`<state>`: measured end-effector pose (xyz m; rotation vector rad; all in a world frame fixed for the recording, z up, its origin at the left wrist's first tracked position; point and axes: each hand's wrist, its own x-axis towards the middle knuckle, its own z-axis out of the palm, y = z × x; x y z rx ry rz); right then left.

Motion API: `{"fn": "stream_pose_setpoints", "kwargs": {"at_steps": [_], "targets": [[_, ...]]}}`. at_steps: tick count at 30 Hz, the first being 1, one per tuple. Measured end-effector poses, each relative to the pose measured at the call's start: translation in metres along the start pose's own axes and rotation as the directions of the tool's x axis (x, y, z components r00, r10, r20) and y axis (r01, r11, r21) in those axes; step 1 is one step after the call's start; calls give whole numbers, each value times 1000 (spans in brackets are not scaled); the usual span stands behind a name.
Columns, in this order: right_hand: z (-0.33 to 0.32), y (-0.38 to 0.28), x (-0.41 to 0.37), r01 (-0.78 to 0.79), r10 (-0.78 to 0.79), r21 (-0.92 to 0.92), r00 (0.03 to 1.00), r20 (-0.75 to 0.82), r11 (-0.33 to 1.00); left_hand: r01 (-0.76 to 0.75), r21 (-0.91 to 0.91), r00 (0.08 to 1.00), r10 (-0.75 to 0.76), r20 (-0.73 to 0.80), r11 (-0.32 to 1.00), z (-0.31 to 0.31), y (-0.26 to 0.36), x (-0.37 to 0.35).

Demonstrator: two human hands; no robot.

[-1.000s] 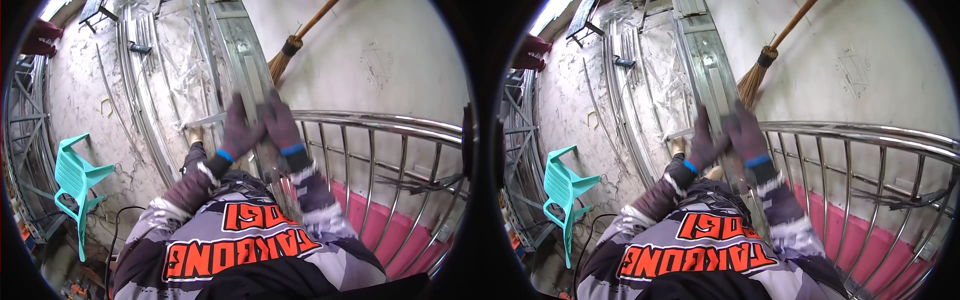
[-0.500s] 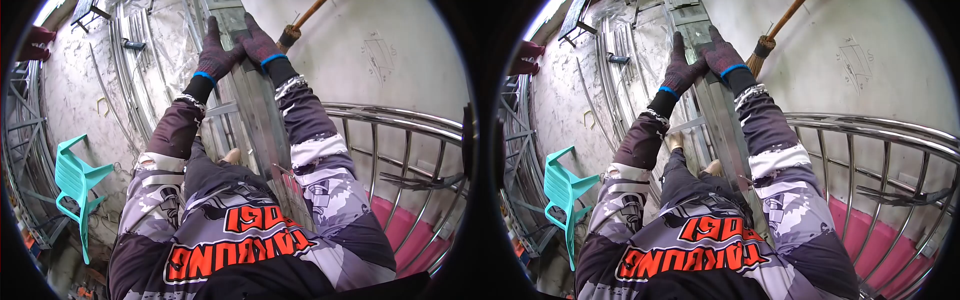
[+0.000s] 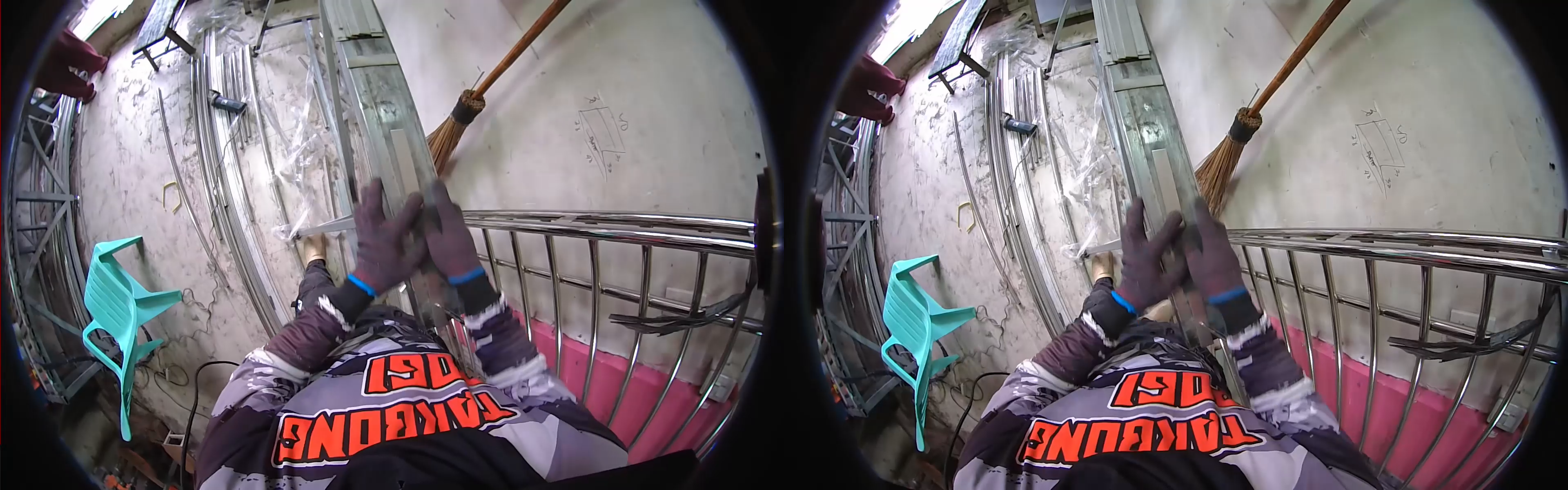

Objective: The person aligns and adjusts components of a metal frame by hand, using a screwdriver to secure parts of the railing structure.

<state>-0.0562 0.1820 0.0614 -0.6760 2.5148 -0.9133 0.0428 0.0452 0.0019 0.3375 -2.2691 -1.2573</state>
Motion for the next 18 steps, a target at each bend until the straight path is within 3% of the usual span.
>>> {"fn": "stream_pose_setpoints", "kwargs": {"at_steps": [2, 4, 6, 10, 12, 14, 15, 16, 18], "targets": [[15, 16, 75, 115, -119, 126, 993, 24, 985, -90, 92, 990, 99, -97, 992, -3, -27, 51], [18, -2, 143, 164, -166, 105, 986, 14, 981, -99, 283, 989, 126, -78, 954, -14, -49, 106], [14, -23, 190, 62, -70, 132, 996, 59, 989, -116, 360, 983, 159, -92, 926, -24, -63, 148], [13, -25, 177, 92, -94, 73, 995, 16, 993, -141, 470, 989, 144, 29, 871, -35, -50, 144], [12, -12, 125, 162, -160, 15, 985, -65, 987, -177, 377, 984, 166, 63, 909, -29, -38, 106], [12, 4, 70, 222, -212, 148, 974, -80, 964, -218, 283, 976, 213, 47, 934, -20, -25, 61], [14, 7, 54, 117, -108, 247, 993, -51, 962, -199, 255, 980, 185, 79, 946, -21, -14, 50], [15, 11, 59, 123, -114, 245, 992, -52, 962, -200, 257, 980, 187, 74, 945, -22, -13, 55], [18, 11, 71, 173, -165, 72, 981, -105, 982, -173, 297, 984, 174, 25, 939, -22, -13, 66]]}}
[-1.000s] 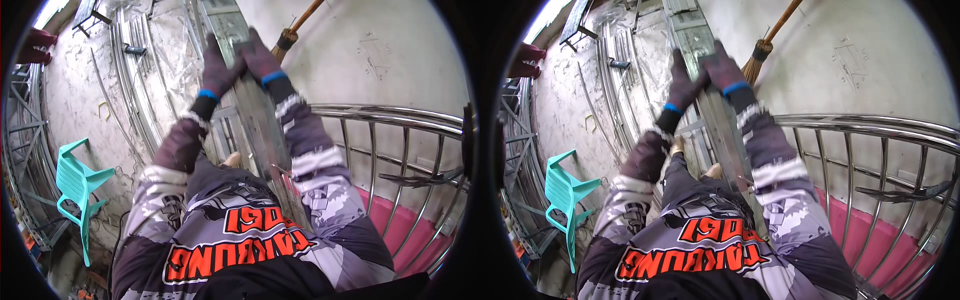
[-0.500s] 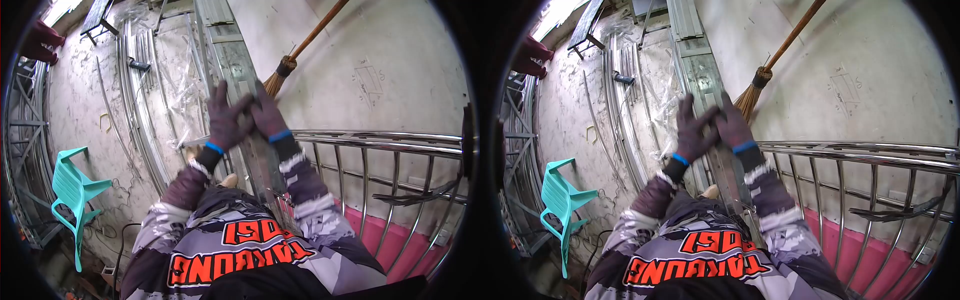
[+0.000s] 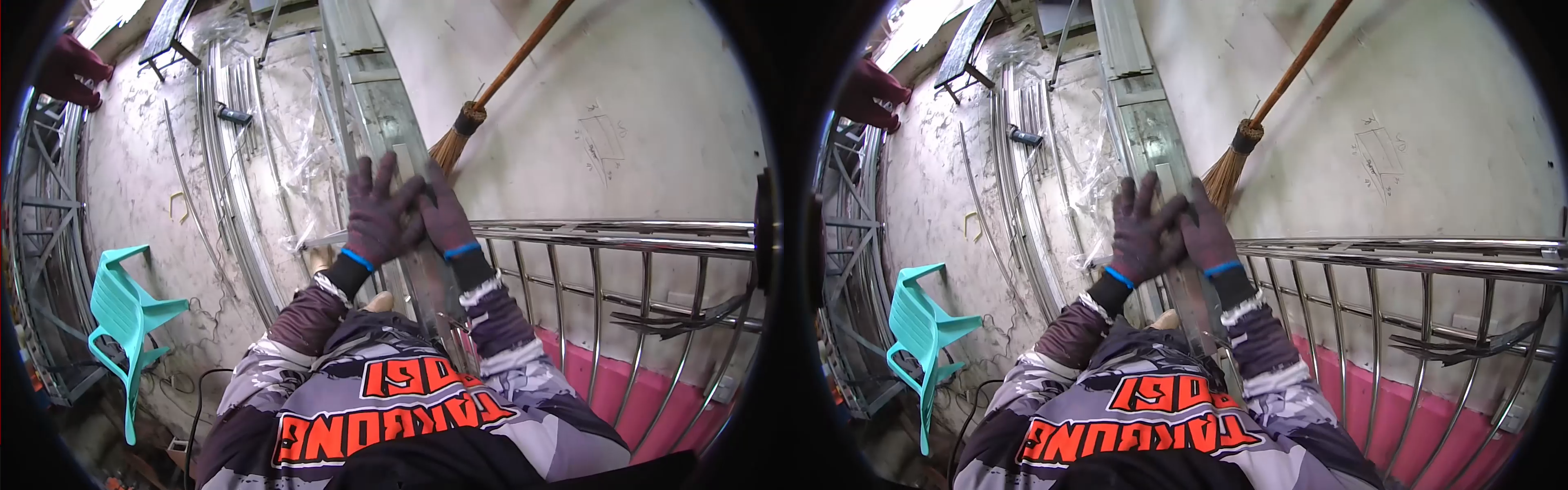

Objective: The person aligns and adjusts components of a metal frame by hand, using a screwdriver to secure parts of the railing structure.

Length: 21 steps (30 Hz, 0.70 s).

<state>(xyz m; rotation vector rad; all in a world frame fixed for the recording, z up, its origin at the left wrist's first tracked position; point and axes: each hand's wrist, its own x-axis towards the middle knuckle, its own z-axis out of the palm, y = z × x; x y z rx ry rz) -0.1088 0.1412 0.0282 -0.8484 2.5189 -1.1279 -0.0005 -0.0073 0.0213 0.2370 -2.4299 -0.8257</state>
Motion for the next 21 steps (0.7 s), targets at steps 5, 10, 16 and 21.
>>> {"fn": "stream_pose_setpoints", "kwargs": {"at_steps": [5, 10, 16, 21], "targets": [[0, -24, 79, -134, 133, 10, 990, 49, 991, 0, 212, 999, -10, 44, 977, -9, -30, 74], [6, -14, 32, -64, 65, 67, 998, -11, 996, 36, 138, 998, -43, 48, 990, 0, -12, 25], [7, -12, 83, -104, 103, 46, 994, 30, 993, 71, 109, 995, -78, 61, 992, -1, -27, 66], [11, -10, 56, -93, 93, 124, 996, 9, 988, 78, 190, 990, -98, 98, 979, -5, -24, 50]]}}
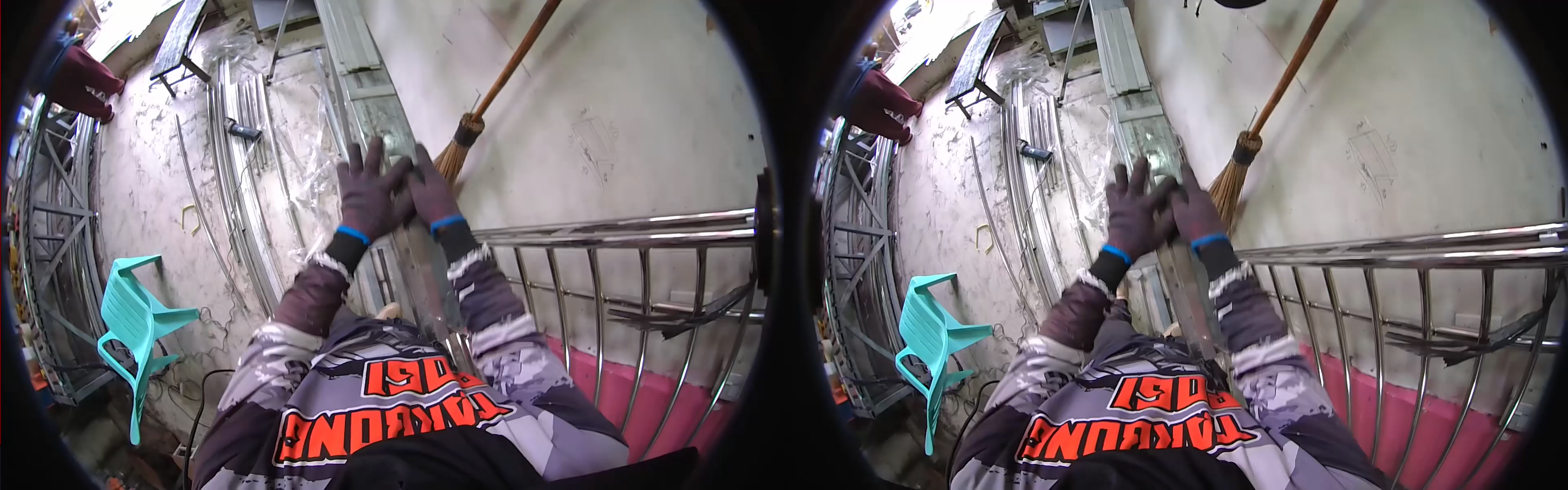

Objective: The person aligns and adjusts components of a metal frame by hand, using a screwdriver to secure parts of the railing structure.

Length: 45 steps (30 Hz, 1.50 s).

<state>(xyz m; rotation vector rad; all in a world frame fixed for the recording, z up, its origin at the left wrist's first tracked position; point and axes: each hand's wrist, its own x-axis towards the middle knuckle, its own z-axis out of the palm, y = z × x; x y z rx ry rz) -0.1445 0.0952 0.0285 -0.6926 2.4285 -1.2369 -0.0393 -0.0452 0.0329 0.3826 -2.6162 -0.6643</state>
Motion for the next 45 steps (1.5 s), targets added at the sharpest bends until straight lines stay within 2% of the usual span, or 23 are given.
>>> {"fn": "stream_pose_setpoints", "kwargs": {"at_steps": [1, 2, 7, 9, 10, 11, 13, 15, 17, 19, 21, 23, 25, 29, 31, 33, 34, 35, 37, 41, 43, 44, 45], "targets": [[-3, -4, 13, -31, 31, -78, 1000, -2, 996, -34, -7, 999, 34, -33, 999, 2, -3, 6], [-3, -5, 24, -19, 19, -85, 1000, 3, 996, 17, 16, 1000, -18, 20, 1000, 1, -3, 14], [-2, -3, 6, 58, -58, -48, 998, 2, 997, -10, 18, 998, 11, -55, 1000, 5, 3, -3], [3, 3, 15, 20, -23, -98, 999, -33, 995, -57, 40, 996, 59, -68, 998, 4, -4, 5], [0, -4, 24, -14, 11, -111, 1000, -27, 994, -43, 10, 996, 43, -72, 999, -1, -2, 14], [-4, -10, 20, -13, 10, -112, 1000, -29, 994, 7, 63, 1000, -7, 5, 998, -2, 0, 19], [-8, -17, 13, -68, 74, -217, 997, 20, 974, 18, 38, 1000, -19, 23, 999, 1, 6, 8], [-2, 5, -12, 50, -52, -37, 998, -29, 998, -11, 34, 998, 9, 56, 999, 0, 12, -15], [5, 19, -7, -2, 2, -8, 1000, -22, 1000, 2, 78, 997, -8, 74, 997, -4, 8, -11], [-4, -8, 12, -11, 11, -67, 1000, 2, 998, -63, 68, 998, 64, -8, 996, -6, 1, 7], [-1, 2, 29, 16, -17, -99, 1000, -16, 995, -54, 105, 998, 52, 22, 993, -10, 3, 19], [-7, -17, 11, -23, 25, -158, 1000, 7, 987, 23, 25, 997, -24, 68, 999, -3, 8, 10], [-5, 0, -15, 30, -33, -107, 999, -30, 994, -8, 24, 999, 7, 44, 1000, 0, 14, -15], [-2, -7, 17, 0, -2, -67, 999, -33, 998, -47, 15, 999, 47, -26, 999, -2, -2, 13], [-5, -12, 23, -5, 4, -68, 1000, -14, 998, -26, 45, 1000, 26, 9, 999, -4, 0, 19], [-7, -14, 7, -20, 18, -173, 1000, -10, 985, 1, -38, 999, 0, 45, 999, -2, 6, 7], [-7, -3, -4, -16, 15, -158, 1000, -8, 987, -10, -8, 998, 11, 62, 1000, 2, 8, -7], [0, 11, -13, 83, -90, -91, 993, -77, 992, -9, 5, 999, 9, 36, 1000, 8, 8, -16], [-7, -6, -6, -37, 37, -79, 999, -2, 996, -49, -32, 999, 48, -12, 998, 9, 0, -9], [-2, -27, 48, -83, 83, -150, 997, -10, 985, 67, 4, 997, -67, 35, 998, 8, -16, 34], [-2, -30, 54, -123, 123, -240, 992, -16, 963, 116, -94, 993, -118, -16, 989, 14, -16, 35], [1, -17, 50, -115, 110, -227, 993, -37, 967, 110, -101, 994, -111, -4, 989, 19, -12, 29], [0, -15, 38, -126, 119, -230, 992, -42, 965, 170, -150, 984, -176, -24, 974, 24, -6, 17]]}}
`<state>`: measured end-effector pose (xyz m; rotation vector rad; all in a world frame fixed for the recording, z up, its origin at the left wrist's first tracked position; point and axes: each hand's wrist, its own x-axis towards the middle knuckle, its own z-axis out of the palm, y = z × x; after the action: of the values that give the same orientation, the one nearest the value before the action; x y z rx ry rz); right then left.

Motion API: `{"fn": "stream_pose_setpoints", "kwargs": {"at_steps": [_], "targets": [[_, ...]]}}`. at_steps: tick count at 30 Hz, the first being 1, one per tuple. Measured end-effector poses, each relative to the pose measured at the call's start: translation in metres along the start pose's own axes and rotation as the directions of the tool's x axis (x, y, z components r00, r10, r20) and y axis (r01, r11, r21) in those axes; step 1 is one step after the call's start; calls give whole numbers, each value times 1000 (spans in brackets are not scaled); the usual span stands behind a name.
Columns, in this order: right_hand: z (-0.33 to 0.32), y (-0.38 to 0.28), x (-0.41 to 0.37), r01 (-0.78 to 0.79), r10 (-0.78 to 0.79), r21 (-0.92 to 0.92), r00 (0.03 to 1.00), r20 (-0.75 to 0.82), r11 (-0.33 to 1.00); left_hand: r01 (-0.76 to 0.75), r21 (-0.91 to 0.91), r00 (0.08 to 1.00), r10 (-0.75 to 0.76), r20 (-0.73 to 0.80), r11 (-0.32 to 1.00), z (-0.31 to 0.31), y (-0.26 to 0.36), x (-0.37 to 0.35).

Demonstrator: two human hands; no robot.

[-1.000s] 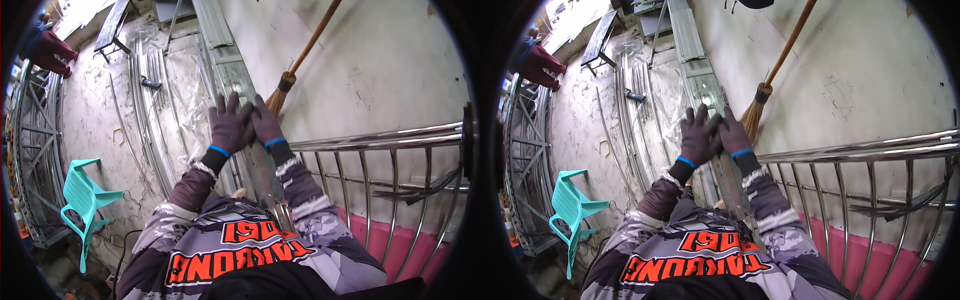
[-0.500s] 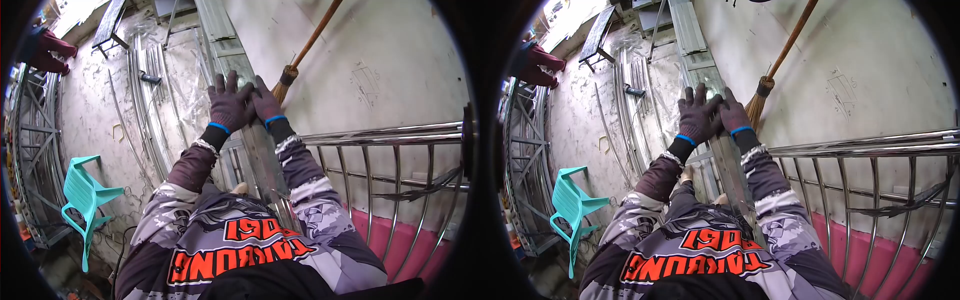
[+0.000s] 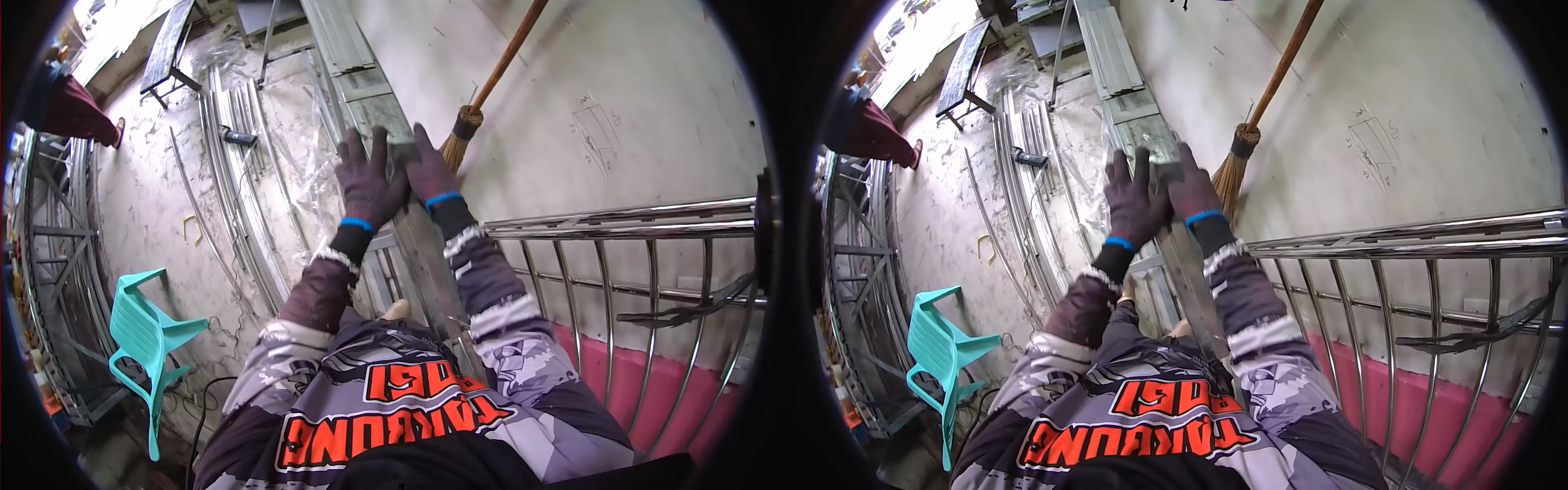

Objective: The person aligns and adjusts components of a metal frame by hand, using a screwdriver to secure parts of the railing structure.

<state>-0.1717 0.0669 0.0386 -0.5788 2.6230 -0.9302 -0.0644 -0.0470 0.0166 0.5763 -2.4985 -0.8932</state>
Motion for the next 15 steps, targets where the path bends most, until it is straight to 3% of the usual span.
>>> {"fn": "stream_pose_setpoints", "kwargs": {"at_steps": [4, 6, 7, 8, 11, 13, 15], "targets": [[-2, -2, -34, 149, -141, 83, 985, -102, 985, 147, -193, 983, -165, -82, 970, 17, 3, -47], [-5, -10, -19, 42, -42, 79, 999, 8, 996, 99, -234, 982, -132, -132, 967, 25, -11, -30], [3, -6, -1, 103, -102, 18, 994, -28, 995, 8, -261, 992, -41, -123, 965, 18, -18, -12], [-10, -30, 6, 12, -13, 13, 998, 57, 1000, -18, -203, 993, -7, -118, 979, 19, -23, 4], [-4, -27, 9, 15, -15, -48, 1000, 8, 999, -17, -277, 994, -13, -104, 961, 17, -21, 4], [-16, -33, -16, -68, 72, -51, 994, 86, 996, 32, -355, 994, -67, -86, 934, 24, -12, -19], [0, 7, -36, 55, -55, 13, 998, -15, 998, 60, -354, 995, -83, -51, 933, 23, -6, -41]]}}
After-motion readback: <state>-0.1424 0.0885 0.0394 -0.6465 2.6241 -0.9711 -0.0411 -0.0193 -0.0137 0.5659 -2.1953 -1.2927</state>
